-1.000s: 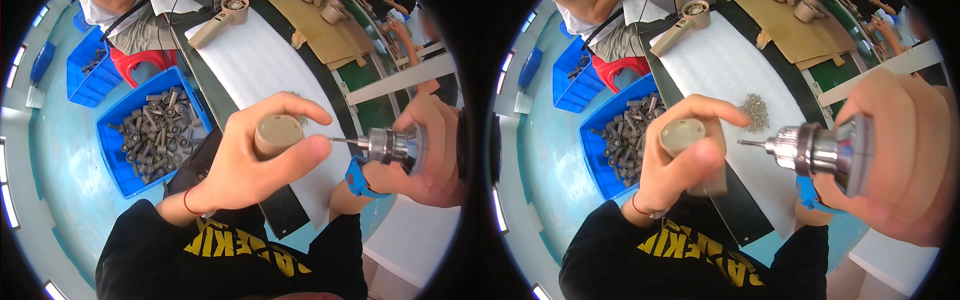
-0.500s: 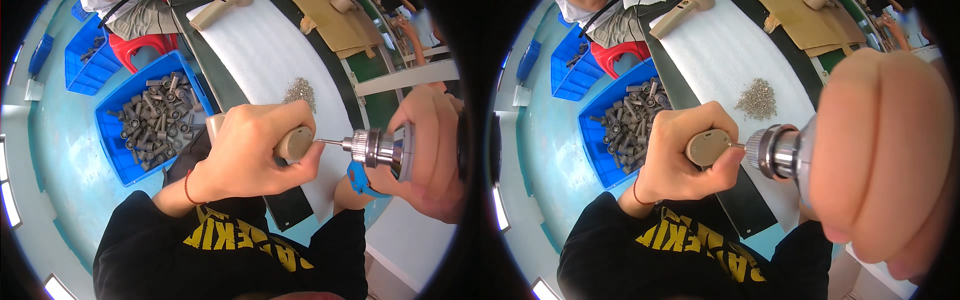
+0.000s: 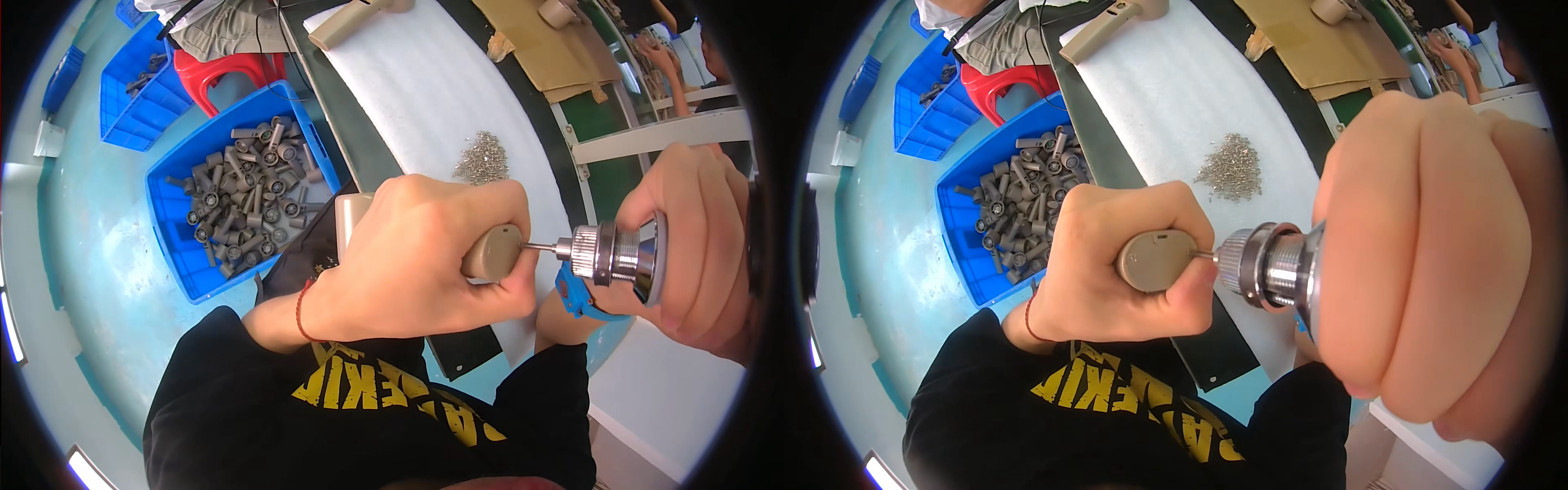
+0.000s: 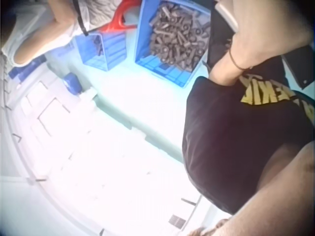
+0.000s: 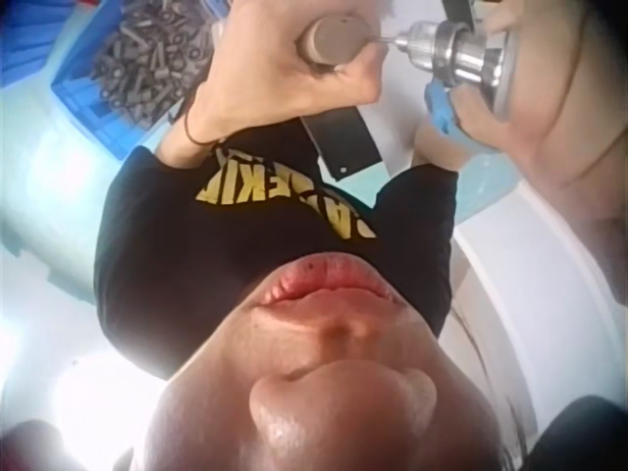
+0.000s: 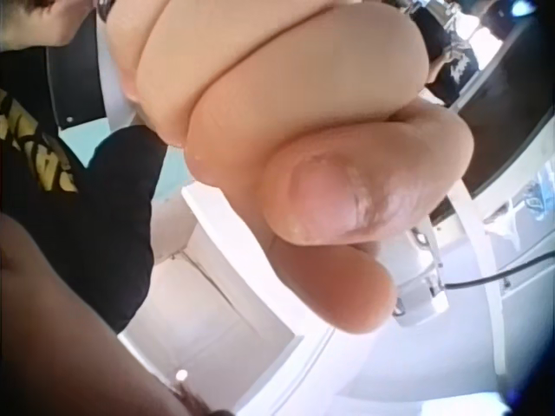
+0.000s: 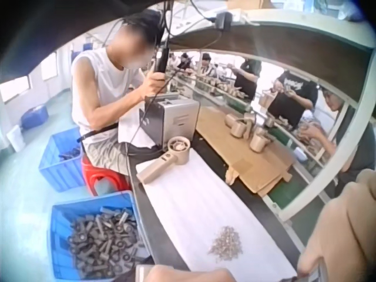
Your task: Assembling small plastic components by driving screws into them using an electric screwdriver.
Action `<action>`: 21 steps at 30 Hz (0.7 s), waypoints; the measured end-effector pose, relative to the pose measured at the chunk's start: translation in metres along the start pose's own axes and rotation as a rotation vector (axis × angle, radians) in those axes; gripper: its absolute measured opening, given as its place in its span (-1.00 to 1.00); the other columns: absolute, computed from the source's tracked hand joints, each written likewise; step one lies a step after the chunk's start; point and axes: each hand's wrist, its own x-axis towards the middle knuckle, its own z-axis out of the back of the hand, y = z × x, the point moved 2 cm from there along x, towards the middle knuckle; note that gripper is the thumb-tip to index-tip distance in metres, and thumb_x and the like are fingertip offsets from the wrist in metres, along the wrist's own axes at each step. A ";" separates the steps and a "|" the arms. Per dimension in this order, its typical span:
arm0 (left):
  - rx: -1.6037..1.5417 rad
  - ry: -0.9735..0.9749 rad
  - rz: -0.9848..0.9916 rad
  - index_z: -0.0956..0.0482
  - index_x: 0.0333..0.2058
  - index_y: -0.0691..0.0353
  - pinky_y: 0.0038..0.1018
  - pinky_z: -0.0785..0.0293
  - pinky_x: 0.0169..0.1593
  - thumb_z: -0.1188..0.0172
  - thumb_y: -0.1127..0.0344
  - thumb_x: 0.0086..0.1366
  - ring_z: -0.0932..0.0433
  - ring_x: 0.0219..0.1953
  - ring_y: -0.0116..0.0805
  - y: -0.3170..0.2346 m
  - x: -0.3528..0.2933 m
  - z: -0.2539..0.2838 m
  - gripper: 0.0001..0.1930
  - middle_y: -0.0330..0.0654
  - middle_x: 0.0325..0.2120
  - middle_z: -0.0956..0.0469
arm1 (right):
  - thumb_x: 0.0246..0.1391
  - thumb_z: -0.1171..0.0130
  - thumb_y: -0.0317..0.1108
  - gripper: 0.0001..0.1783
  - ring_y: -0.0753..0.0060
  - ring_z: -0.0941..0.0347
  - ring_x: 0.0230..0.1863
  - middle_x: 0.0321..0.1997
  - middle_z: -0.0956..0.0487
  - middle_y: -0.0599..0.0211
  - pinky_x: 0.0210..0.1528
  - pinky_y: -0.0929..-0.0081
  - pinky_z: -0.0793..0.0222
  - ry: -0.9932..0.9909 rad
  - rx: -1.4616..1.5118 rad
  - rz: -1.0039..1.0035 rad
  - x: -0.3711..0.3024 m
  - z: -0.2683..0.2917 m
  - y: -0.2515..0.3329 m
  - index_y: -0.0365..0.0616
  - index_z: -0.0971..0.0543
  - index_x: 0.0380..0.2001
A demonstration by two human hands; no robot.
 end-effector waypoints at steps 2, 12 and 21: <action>0.012 0.013 0.008 -0.49 -0.53 0.22 -0.57 -0.32 -0.58 -0.26 0.40 -0.01 -0.41 -0.72 -0.41 0.001 -0.001 0.001 -0.89 -0.26 -0.75 -0.41 | 0.20 -0.08 -0.17 -0.74 0.63 -0.30 -0.71 -0.66 -0.39 0.51 -0.61 0.68 -0.30 -0.001 -0.006 -0.013 -0.001 -0.002 0.018 -0.12 -0.36 -0.40; 0.096 0.021 0.002 -0.55 -0.51 0.24 -0.57 -0.36 -0.56 -0.29 0.38 -0.01 -0.42 -0.71 -0.43 -0.008 0.004 0.008 -0.89 -0.22 -0.73 -0.46 | 0.22 -0.07 -0.18 -0.73 0.61 -0.30 -0.71 -0.65 -0.39 0.51 -0.61 0.66 -0.33 0.017 -0.034 0.004 -0.001 0.008 0.019 -0.13 -0.35 -0.41; 0.196 0.066 0.027 -0.51 -0.55 0.20 -0.32 -0.40 -0.55 -0.31 0.29 -0.02 -0.44 -0.65 0.00 -0.006 0.028 0.004 -0.83 -0.09 -0.72 -0.44 | 0.30 0.05 -0.18 -0.67 0.60 -0.21 -0.82 -0.78 -0.34 0.45 -0.72 0.64 -0.27 0.112 0.027 0.359 0.029 -0.005 0.015 -0.16 -0.30 -0.47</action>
